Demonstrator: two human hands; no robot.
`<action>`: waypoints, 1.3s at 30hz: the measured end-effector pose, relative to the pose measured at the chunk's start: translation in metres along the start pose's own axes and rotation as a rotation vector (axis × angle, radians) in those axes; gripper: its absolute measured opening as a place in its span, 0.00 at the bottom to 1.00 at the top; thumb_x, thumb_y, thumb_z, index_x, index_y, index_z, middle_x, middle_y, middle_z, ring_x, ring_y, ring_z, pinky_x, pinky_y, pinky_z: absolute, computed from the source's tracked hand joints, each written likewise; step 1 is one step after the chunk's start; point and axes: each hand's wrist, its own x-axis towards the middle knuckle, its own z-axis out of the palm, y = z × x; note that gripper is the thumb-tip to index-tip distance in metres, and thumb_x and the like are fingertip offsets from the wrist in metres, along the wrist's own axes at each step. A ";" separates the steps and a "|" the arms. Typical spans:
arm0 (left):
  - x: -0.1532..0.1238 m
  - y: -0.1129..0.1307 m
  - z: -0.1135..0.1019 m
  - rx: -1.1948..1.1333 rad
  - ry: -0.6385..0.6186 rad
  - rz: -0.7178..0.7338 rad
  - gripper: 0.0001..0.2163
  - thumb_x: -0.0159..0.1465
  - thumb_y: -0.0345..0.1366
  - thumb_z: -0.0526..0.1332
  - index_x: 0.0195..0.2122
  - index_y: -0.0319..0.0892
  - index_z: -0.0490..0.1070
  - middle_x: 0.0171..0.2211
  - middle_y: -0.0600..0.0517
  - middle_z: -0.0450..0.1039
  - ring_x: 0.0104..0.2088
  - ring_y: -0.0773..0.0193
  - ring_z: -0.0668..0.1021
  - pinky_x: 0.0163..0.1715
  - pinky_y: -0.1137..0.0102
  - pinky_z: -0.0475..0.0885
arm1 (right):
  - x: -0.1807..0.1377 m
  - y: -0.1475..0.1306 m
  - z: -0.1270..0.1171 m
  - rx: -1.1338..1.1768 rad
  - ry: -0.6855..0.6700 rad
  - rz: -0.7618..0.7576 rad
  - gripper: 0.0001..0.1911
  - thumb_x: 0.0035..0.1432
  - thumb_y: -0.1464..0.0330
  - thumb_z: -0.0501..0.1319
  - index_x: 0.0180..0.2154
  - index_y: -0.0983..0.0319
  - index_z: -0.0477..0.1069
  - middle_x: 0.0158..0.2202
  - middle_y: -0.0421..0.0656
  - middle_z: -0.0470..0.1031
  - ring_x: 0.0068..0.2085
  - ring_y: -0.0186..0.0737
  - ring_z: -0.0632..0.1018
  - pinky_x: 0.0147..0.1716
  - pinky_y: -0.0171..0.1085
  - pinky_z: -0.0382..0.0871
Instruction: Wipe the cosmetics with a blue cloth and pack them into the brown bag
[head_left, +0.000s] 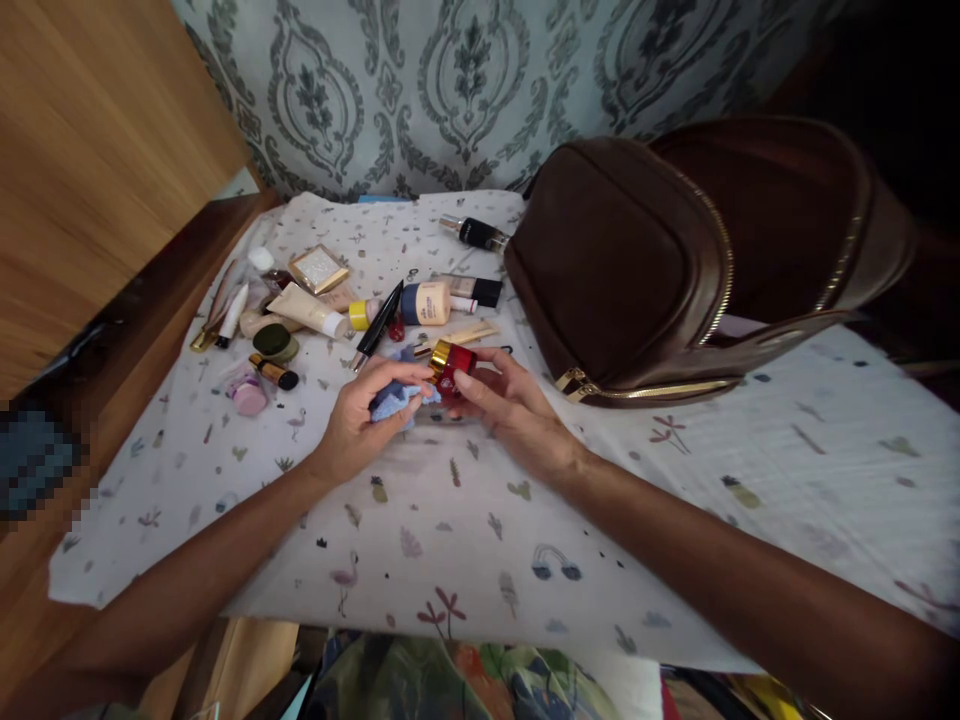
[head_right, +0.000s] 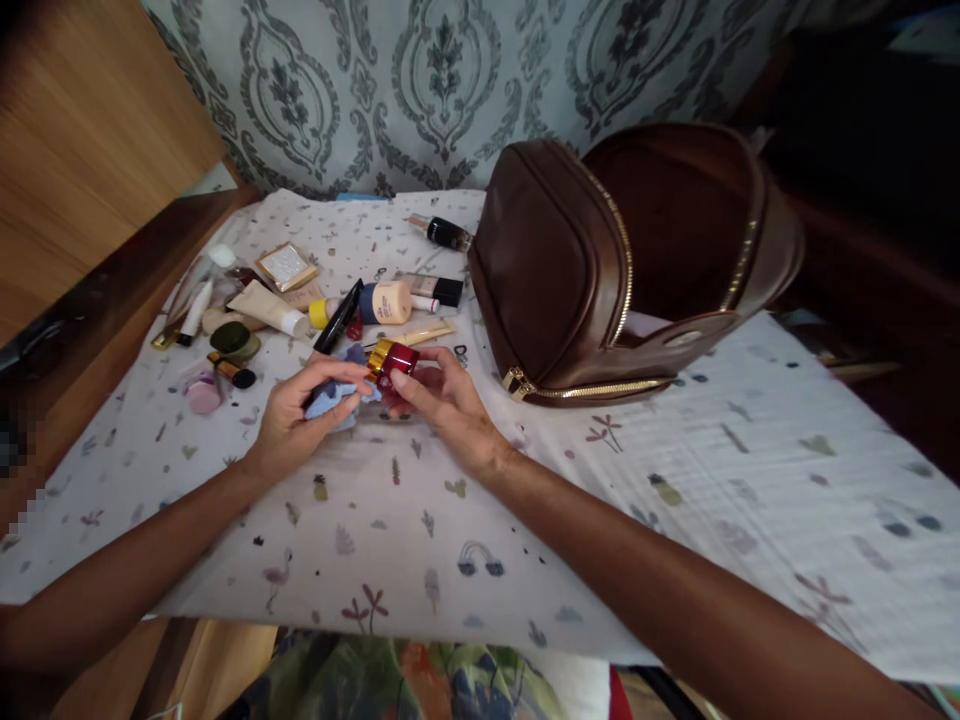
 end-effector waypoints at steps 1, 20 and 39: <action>0.000 0.000 0.001 -0.021 -0.005 -0.032 0.09 0.67 0.36 0.63 0.48 0.45 0.75 0.38 0.50 0.81 0.42 0.60 0.80 0.44 0.66 0.73 | 0.000 0.000 0.000 0.022 0.001 0.005 0.27 0.51 0.53 0.73 0.45 0.57 0.66 0.41 0.43 0.78 0.38 0.40 0.80 0.41 0.46 0.78; 0.002 -0.009 0.004 -0.195 -0.029 -0.205 0.26 0.59 0.45 0.71 0.56 0.45 0.70 0.51 0.47 0.77 0.51 0.54 0.78 0.53 0.62 0.72 | -0.003 -0.009 0.000 -0.032 -0.177 0.048 0.23 0.55 0.53 0.70 0.45 0.59 0.69 0.36 0.42 0.78 0.36 0.38 0.80 0.32 0.37 0.73; 0.001 -0.008 0.002 -0.234 -0.015 -0.267 0.18 0.58 0.47 0.70 0.44 0.43 0.74 0.38 0.51 0.79 0.38 0.59 0.79 0.37 0.66 0.74 | -0.004 -0.008 0.001 -0.171 -0.221 0.023 0.26 0.54 0.59 0.72 0.50 0.57 0.67 0.47 0.44 0.76 0.36 0.37 0.81 0.30 0.37 0.75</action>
